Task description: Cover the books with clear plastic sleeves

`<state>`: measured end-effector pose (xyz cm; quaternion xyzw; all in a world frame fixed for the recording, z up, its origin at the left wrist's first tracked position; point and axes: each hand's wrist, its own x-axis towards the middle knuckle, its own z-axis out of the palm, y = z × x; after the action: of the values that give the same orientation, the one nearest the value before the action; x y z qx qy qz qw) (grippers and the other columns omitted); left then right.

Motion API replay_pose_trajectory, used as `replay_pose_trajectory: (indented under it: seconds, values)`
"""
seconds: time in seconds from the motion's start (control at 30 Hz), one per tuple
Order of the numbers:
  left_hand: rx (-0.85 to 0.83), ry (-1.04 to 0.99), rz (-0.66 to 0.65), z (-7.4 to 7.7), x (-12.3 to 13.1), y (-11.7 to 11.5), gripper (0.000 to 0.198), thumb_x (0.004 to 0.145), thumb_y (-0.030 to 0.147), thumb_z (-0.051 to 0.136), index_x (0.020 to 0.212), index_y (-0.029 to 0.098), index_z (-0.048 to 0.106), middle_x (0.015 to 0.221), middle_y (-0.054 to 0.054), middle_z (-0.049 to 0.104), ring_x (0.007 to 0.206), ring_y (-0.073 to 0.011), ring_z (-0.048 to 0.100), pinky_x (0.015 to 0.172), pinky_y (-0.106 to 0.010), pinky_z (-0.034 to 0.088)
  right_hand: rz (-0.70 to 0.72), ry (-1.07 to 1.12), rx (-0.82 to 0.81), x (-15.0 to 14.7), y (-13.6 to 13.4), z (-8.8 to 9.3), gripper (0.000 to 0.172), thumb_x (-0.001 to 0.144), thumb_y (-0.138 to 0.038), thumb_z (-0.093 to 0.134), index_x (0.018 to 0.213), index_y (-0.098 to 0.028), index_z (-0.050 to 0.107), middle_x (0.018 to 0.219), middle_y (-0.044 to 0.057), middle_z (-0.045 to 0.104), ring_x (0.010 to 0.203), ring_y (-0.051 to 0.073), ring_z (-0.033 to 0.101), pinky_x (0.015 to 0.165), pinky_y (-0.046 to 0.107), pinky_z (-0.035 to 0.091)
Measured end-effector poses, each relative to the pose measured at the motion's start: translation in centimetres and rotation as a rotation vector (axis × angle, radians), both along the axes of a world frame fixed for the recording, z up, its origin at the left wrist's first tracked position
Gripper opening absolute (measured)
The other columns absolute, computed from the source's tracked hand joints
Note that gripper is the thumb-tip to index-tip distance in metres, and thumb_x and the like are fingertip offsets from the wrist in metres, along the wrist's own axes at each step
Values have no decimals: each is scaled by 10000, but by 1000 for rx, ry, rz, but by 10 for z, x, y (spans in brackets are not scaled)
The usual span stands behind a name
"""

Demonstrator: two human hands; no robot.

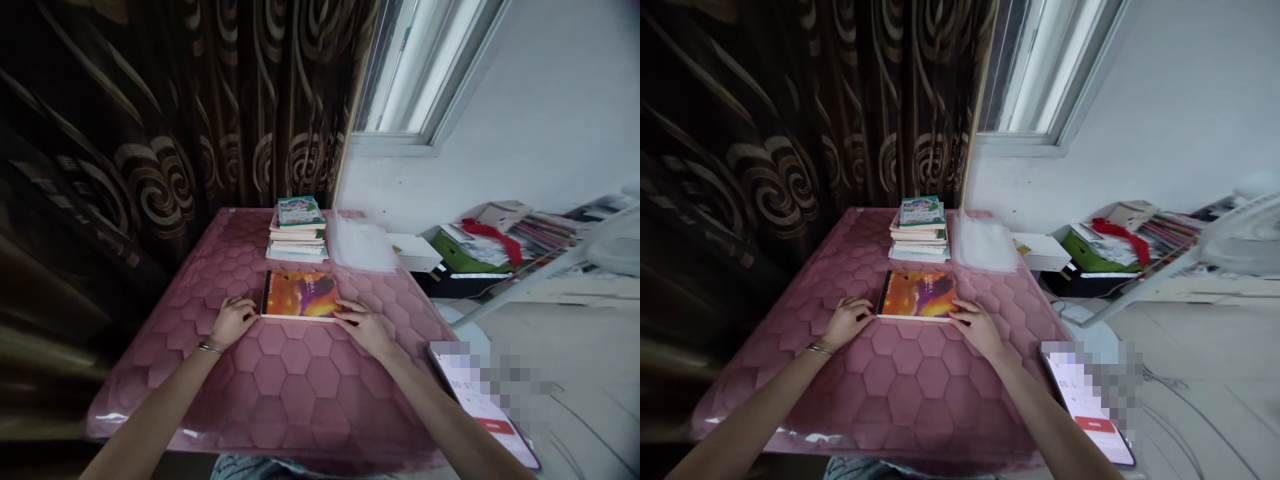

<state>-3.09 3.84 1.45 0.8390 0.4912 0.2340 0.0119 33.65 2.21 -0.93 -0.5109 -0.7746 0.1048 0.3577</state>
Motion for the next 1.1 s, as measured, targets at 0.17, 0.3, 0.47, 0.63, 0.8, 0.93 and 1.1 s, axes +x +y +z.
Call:
replay_pose_trajectory:
  seconds: [0.17, 0.3, 0.47, 0.63, 0.8, 0.93, 1.1]
  values:
    - [29, 3, -26, 6, 10, -5, 213, 848, 232, 591, 1034, 274, 687, 1041, -38, 695, 974, -186, 605, 952, -383, 349, 0, 14, -33, -3, -1, 2, 153, 831, -291, 634, 920, -312, 757, 1180, 8, 667, 1075, 218, 606, 950, 400, 500]
    - [41, 21, -68, 7, 12, -4, 155, 851, 283, 611, 953, 301, 727, 1001, -22, 695, 946, -175, 604, 953, -387, 324, 5, -23, -8, 1, 0, 6, 150, 821, -278, 643, 905, -320, 759, 1181, 3, 665, 1064, 220, 609, 949, 412, 499]
    - [20, 7, -35, 3, 6, 0, 142, 873, 312, 595, 885, 303, 737, 925, -5, 720, 886, -166, 604, 894, -363, 339, -67, -68, -56, 10, -2, 7, 155, 823, -286, 634, 896, -341, 759, 1160, -15, 674, 1045, 223, 617, 918, 406, 518]
    - [5, -8, -31, 2, 6, -1, 126, 864, 302, 606, 870, 289, 730, 893, 2, 733, 872, -170, 612, 884, -362, 338, -37, -76, -85, 16, -3, 11, 175, 821, -276, 614, 906, -327, 757, 1192, -2, 656, 1073, 221, 601, 939, 408, 496]
    - [-86, 3, 2, 11, 17, -7, 145, 819, 288, 647, 952, 246, 686, 974, -21, 718, 935, -201, 621, 890, -372, 353, 160, -55, -116, 18, 25, 31, 164, 805, -235, 598, 845, -254, 756, 1307, 49, 577, 1197, 231, 529, 1025, 399, 409]
    - [-44, 136, 18, 20, 32, -12, 390, 775, 384, 690, 1130, 239, 621, 1047, -72, 666, 1003, -262, 586, 946, -444, 325, 36, -155, -216, -2, 69, 51, 254, 880, -303, 534, 1072, -240, 688, 1227, 55, 631, 1138, 198, 572, 1006, 335, 410]
    - [114, 342, 61, 32, 45, -11, 409, 795, 423, 666, 1153, 232, 620, 1050, -108, 600, 1016, -278, 540, 981, -477, 299, -44, -302, -371, -33, 112, 58, 316, 913, -382, 500, 1125, -221, 670, 1169, 75, 669, 1070, 238, 607, 911, 322, 440]
